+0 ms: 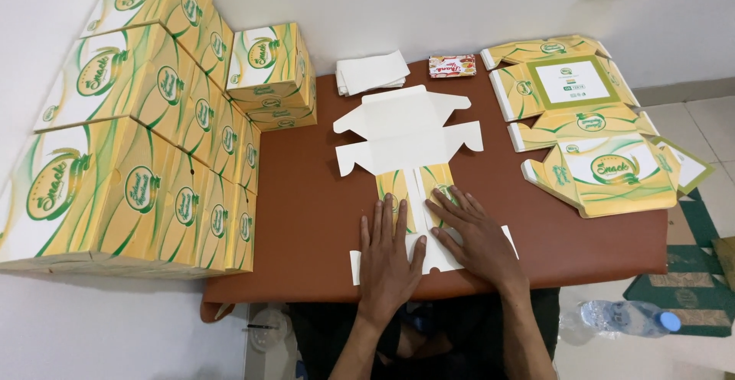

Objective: The person folds a flat cardboard sheet into a box shape on a table. They then place a small snack packet inside the box and close the lid.

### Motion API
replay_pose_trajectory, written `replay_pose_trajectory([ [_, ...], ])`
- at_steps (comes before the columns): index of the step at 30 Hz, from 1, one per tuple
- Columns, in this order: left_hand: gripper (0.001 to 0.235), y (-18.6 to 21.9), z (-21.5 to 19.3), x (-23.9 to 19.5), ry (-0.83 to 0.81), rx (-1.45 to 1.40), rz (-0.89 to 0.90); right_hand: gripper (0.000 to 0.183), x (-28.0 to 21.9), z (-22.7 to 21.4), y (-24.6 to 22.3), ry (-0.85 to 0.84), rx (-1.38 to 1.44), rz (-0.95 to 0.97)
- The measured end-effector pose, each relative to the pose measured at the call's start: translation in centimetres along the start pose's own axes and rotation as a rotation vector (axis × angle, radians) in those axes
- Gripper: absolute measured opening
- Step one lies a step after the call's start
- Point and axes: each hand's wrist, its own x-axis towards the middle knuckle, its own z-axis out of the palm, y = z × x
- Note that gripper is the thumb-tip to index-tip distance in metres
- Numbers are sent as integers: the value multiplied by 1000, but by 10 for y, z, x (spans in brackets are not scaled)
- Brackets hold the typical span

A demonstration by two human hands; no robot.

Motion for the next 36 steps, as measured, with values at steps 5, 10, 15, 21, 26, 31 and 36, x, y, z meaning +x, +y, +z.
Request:
replay_pose_trajectory([
  [5,65,2,0,-1,-8,14,6,57,-6,8,7,122,-112,-141],
  [10,64,2,-2,2,-32,-1,-8,56,-5,7,1,159,-198,-192],
  [15,63,1,-1,2,-11,-12,-10,54,-4,6,-1,173,-217,-198],
  [21,65,1,0,1,-18,-24,-11,55,-5,15,6,181,-263,-191],
  [26,64,1,1,0,-10,-35,-15,55,-6,10,2,164,-262,-173],
  [31,64,1,0,0,11,-57,-4,53,-3,2,-6,110,-70,-63],
  [36,63,1,0,0,14,-58,2,53,-4,7,0,139,-109,-104],
])
